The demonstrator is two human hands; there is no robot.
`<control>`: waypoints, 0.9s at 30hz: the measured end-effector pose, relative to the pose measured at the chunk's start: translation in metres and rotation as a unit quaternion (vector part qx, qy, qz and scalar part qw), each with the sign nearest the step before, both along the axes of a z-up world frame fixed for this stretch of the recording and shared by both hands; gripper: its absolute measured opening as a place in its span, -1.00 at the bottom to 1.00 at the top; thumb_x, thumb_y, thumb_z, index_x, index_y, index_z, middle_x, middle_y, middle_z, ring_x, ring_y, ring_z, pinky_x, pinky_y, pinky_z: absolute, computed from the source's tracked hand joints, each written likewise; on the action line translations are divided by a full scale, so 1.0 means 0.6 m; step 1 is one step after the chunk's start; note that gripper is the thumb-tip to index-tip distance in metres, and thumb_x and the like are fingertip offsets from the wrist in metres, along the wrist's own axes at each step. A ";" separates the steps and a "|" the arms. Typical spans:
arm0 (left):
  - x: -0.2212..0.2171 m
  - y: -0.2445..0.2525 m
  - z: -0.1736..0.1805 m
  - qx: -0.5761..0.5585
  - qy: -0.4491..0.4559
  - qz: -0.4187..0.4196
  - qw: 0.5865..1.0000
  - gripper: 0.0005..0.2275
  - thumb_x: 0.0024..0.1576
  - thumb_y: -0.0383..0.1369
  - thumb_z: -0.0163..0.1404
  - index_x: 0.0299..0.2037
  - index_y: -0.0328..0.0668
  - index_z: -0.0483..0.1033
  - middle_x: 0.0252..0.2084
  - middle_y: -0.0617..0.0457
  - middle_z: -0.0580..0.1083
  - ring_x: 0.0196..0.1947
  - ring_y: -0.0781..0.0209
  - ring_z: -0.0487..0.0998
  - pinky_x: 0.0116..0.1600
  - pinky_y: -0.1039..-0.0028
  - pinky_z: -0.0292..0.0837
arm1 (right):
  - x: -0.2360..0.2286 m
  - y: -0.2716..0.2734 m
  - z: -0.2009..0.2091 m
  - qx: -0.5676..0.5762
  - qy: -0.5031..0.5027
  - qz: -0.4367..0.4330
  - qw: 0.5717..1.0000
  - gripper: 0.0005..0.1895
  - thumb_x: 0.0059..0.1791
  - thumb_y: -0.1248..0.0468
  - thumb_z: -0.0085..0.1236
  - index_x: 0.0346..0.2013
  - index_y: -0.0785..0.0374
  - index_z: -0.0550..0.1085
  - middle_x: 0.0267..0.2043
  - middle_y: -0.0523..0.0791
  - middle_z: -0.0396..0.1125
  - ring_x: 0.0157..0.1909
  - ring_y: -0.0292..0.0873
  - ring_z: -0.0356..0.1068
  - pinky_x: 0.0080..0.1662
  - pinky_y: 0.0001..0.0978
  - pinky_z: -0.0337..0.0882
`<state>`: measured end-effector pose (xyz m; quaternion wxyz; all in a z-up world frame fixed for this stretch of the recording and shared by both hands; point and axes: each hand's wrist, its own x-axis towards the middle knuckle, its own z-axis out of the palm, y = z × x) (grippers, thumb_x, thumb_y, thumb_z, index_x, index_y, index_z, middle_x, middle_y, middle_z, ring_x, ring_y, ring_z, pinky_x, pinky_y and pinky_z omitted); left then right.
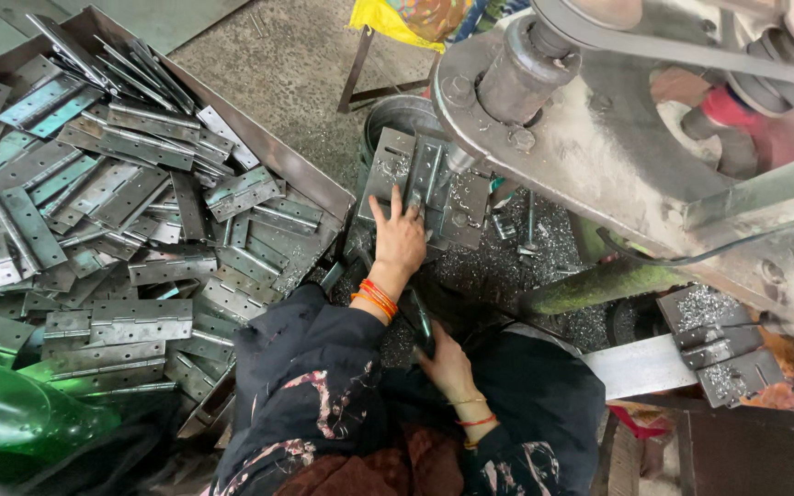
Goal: The person operates a manual punching machine in a workshop, repeatedly placing metal brackets into the die and pulling the lever to punch holes. Finished pieces are dropped into a bin while metal shavings accumulate around the machine base.
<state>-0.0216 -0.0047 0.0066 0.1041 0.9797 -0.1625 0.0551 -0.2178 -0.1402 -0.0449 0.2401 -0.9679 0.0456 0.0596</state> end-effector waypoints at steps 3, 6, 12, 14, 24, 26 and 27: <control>0.001 0.002 0.006 0.016 0.009 0.008 1.000 -0.62 0.27 -0.21 -0.20 0.20 -0.12 0.51 0.37 0.12 0.33 0.55 -0.23 -0.13 0.38 -0.54 -0.39 | 0.026 0.004 0.065 -0.033 0.038 0.023 0.998 -0.31 -0.10 0.03 0.24 0.27 0.16 0.31 0.02 0.12 0.44 0.07 0.21 0.43 0.00 0.03 0.47; 0.015 -0.004 0.005 0.016 -0.002 0.020 1.000 -0.62 0.27 -0.24 -0.22 0.20 -0.13 0.52 0.36 0.13 0.34 0.54 -0.24 -0.12 0.38 -0.54 -0.38 | 0.048 0.008 0.120 -0.064 0.060 0.031 0.996 -0.36 -0.07 0.01 0.19 0.27 0.12 0.34 0.00 0.09 0.46 0.05 0.19 0.45 0.00 0.02 0.48; 0.058 -0.016 -0.002 -0.008 -0.025 0.041 0.999 -0.61 0.23 -0.25 -0.21 0.20 -0.12 0.50 0.42 0.13 0.28 0.53 -0.25 -0.12 0.36 -0.53 -0.38 | 0.041 0.019 0.108 -0.069 0.015 0.034 0.997 -0.32 -0.10 0.05 0.22 0.29 0.11 0.31 -0.02 0.09 0.46 0.01 0.20 0.46 -0.04 0.03 0.48; 0.063 -0.013 -0.008 -0.019 -0.034 0.044 0.998 -0.60 0.21 -0.26 -0.20 0.21 -0.12 0.49 0.43 0.12 0.27 0.53 -0.24 -0.12 0.36 -0.52 -0.38 | 0.022 0.021 0.079 -0.047 0.014 0.005 0.999 -0.30 -0.11 0.05 0.23 0.30 0.07 0.30 -0.01 0.08 0.46 0.03 0.18 0.45 -0.03 0.01 0.48; 0.063 -0.006 -0.009 -0.032 -0.019 0.037 0.999 -0.62 0.22 -0.29 -0.20 0.20 -0.09 0.51 0.43 0.12 0.28 0.56 -0.22 -0.16 0.39 -0.51 -0.41 | 0.024 0.013 0.075 -0.059 0.060 0.024 0.996 -0.20 -0.12 0.09 0.27 0.35 0.17 0.20 0.04 0.11 0.42 0.06 0.21 0.43 0.00 0.01 0.47; 0.071 -0.006 -0.006 -0.024 -0.005 0.039 0.999 -0.62 0.21 -0.28 -0.20 0.20 -0.09 0.51 0.43 0.13 0.28 0.57 -0.22 -0.17 0.39 -0.51 -0.43 | 0.036 0.016 0.100 -0.083 0.071 0.045 0.993 -0.20 -0.11 0.09 0.26 0.35 0.24 0.19 0.00 0.13 0.43 0.03 0.21 0.45 -0.02 0.00 0.49; 0.076 -0.007 -0.005 -0.020 -0.011 0.039 0.999 -0.60 0.20 -0.28 -0.20 0.21 -0.09 0.50 0.42 0.14 0.28 0.56 -0.22 -0.17 0.38 -0.51 -0.44 | 0.043 0.017 0.112 -0.094 0.076 0.052 0.991 -0.21 -0.10 0.09 0.25 0.35 0.25 0.20 -0.02 0.13 0.44 0.01 0.20 0.46 -0.02 0.00 0.49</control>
